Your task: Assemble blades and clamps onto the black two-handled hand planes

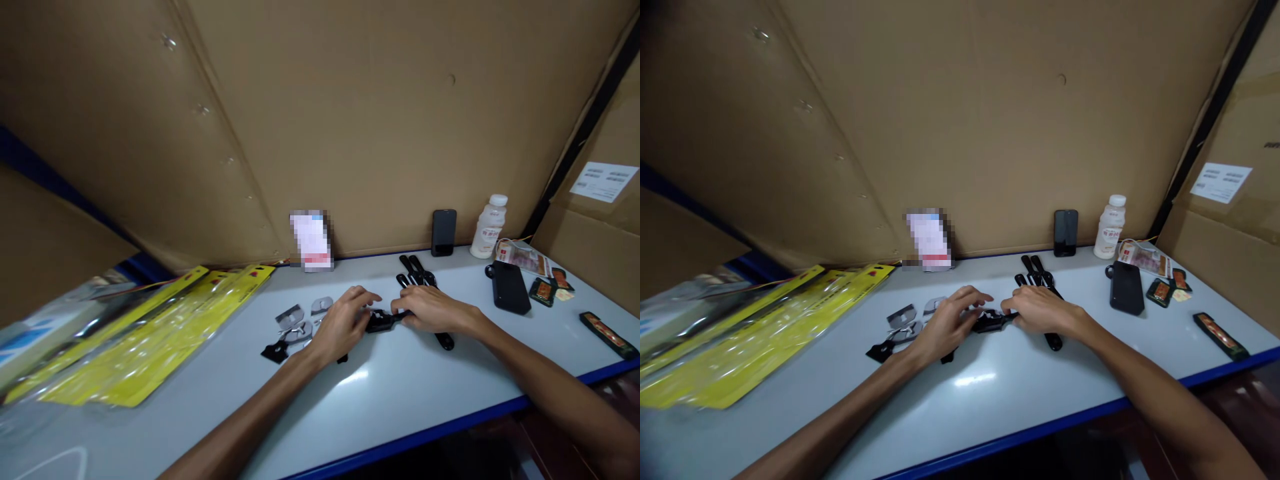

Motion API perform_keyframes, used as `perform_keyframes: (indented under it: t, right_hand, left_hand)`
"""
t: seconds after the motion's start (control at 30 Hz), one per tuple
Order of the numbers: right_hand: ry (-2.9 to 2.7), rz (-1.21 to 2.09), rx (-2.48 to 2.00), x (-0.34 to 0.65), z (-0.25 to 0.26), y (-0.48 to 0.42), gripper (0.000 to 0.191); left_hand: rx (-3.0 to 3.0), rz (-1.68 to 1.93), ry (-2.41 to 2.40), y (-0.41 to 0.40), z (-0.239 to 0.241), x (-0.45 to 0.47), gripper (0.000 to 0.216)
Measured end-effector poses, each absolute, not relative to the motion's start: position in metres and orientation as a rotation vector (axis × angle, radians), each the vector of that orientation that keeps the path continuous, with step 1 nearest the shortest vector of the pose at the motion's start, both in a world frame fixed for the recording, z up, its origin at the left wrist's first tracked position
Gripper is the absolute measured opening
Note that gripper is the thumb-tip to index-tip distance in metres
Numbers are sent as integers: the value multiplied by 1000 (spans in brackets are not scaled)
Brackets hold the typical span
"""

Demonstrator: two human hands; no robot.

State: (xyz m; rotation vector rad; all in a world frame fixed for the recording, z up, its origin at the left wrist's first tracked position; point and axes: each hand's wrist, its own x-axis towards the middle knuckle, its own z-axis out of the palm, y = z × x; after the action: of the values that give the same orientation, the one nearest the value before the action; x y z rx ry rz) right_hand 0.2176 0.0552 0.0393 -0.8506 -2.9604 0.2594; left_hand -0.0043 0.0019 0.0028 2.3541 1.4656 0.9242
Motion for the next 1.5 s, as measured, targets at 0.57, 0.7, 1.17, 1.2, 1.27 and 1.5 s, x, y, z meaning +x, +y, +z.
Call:
perform_keyframes:
  t: [0.57,0.7,1.17,1.2,1.27,1.5]
  right_hand:
    - [-2958,211,-857,216,38,53,26]
    - [-2967,226,-867,216,40,52,27]
    - [-2965,236,-875,218,40,53,27]
    - [-2967,236,-873,219,40,53,28]
    - [-2972,237,-861,219,40,53,29]
    - [-2978,225,-857,218,40,53,29]
  left_hand:
    - [2441,589,1866,-5,4,14,18]
    - [2362,704,1670,0,9,-1,17]
    - [2667,291,1466,-1,23,-21,18]
    - [2730,233,1460,-1,24,-22,20]
    - [2825,138,1453,-2,25,-23,24]
    - [2912,59,1475,-2,21,-20,19]
